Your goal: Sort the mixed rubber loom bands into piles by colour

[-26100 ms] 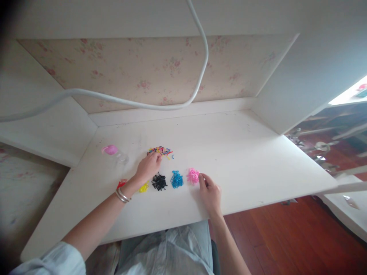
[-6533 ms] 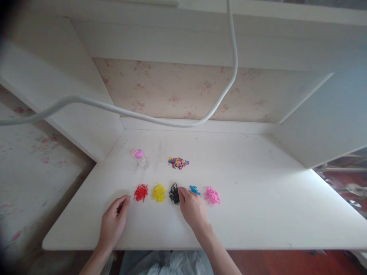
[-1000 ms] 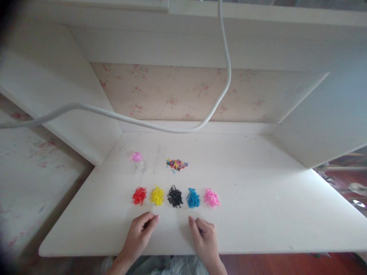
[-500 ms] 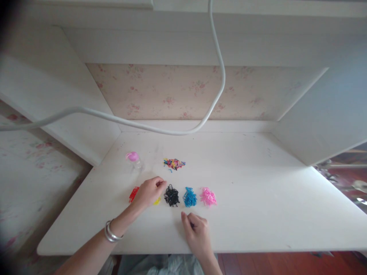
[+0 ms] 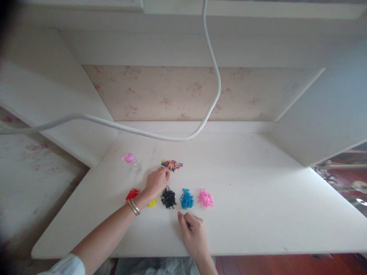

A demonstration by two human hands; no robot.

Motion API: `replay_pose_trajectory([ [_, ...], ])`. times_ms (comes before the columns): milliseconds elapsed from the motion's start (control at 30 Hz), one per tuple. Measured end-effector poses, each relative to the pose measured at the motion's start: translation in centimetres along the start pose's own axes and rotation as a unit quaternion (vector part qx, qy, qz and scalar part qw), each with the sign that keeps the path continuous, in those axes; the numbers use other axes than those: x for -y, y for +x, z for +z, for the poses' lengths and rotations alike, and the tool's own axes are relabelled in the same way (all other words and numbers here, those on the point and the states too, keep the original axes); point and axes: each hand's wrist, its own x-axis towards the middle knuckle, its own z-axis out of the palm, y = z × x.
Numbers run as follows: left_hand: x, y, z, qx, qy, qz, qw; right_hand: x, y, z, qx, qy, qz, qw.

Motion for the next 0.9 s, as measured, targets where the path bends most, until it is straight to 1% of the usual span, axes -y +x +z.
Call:
replay_pose_trajectory([
  [133, 0.4, -0.4, -0.5, 0.003, 0.0, 0.013, 1.0, 0.0, 0.0, 0.0, -0.005, 0.004, -0.003, 1.0],
  [267, 0.1, -1.9, -1.7, 0.011, -0.008, 0.038, 0.999, 0.1, 0.1, 0.0, -0.009, 0.002, -0.006, 1.0],
  [367, -1.0, -3.3, -2.2, 0.027, -0.033, 0.092, 0.995, 0.1, 0.1, 0.0, -0.007, -0.003, -0.008, 1.0],
  [467, -2.5, -4.2, -2.0, 0.05, -0.045, 0.147, 0.987, 0.1, 0.1, 0.0, -0.007, -0.008, -0.011, 1.0],
  [533, -3.3, -4.5, -1.6, 0.07, -0.028, 0.153, 0.985, 0.1, 0.0, -0.1, -0.009, -0.009, -0.013, 1.0],
  [633, -4.0, -4.5, -1.0, 0.091, -0.006, 0.141, 0.986, 0.3, -0.1, -0.1, -0.013, -0.008, -0.012, 1.0],
  [767, -4.1, -4.5, -0.6, 0.1, -0.001, 0.144, 0.984, 0.3, 0.0, 0.0, -0.014, -0.007, -0.01, 1.0],
  [900, -4.0, -4.5, -1.0, 0.105, -0.006, 0.16, 0.981, 0.3, 0.0, 0.0, -0.011, -0.012, -0.011, 1.0],
])
